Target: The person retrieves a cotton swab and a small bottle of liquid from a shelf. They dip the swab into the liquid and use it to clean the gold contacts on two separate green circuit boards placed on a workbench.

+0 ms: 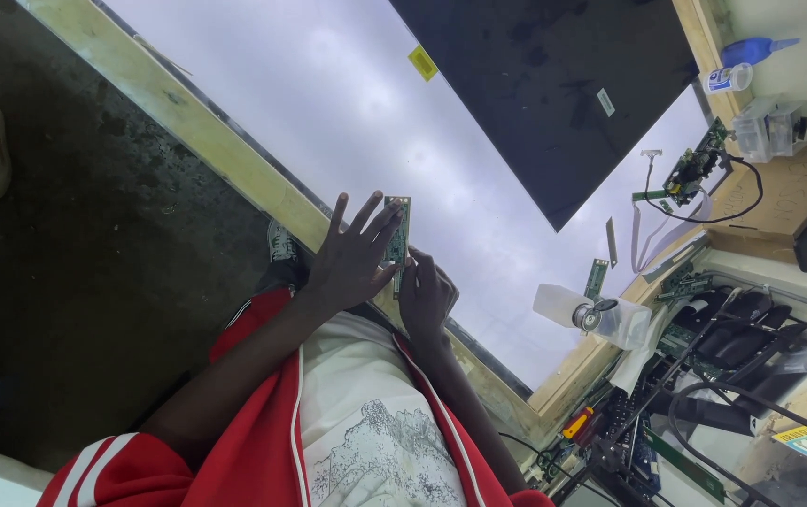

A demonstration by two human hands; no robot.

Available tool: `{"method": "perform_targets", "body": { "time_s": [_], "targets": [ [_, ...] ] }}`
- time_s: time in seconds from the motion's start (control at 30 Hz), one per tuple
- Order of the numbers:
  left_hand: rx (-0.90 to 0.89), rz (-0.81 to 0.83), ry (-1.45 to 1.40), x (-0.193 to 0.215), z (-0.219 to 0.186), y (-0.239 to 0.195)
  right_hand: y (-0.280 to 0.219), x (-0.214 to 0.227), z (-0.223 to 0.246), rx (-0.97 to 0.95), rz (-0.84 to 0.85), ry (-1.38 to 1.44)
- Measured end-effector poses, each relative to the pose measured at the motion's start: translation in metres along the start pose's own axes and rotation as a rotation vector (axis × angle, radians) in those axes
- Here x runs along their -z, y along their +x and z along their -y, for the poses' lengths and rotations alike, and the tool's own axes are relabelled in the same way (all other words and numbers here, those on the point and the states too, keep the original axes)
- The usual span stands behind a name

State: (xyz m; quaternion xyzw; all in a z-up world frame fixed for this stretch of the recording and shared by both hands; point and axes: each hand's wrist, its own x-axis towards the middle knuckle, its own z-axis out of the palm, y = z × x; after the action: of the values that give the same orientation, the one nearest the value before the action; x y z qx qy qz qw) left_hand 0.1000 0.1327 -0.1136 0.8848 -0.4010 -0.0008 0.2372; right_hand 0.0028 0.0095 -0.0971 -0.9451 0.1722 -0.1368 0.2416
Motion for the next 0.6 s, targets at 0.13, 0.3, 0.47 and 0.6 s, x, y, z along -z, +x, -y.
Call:
{"method": "perform_targets", "body": {
  "time_s": [0.13,0.3,0.47,0.6],
  "targets": [
    [-0.012,-0.019,-0.001,0.001,0.0,-0.001,-0.007,0.003,0.0,-0.035,0.014,-0.007],
    [0.003,-0.025,0.0,0.0,-0.001,-0.002,0.0,-0.001,-0.001,-0.056,0.013,-0.019],
    [-0.002,-0.047,0.001,0.004,-0.001,0.001,-0.003,-0.002,-0.002,-0.074,0.005,-0.038],
    [0.001,-0.032,-0.026,0.002,-0.001,-0.003,0.0,-0.001,0.002,-0.115,0.037,-0.027]
  ]
}}
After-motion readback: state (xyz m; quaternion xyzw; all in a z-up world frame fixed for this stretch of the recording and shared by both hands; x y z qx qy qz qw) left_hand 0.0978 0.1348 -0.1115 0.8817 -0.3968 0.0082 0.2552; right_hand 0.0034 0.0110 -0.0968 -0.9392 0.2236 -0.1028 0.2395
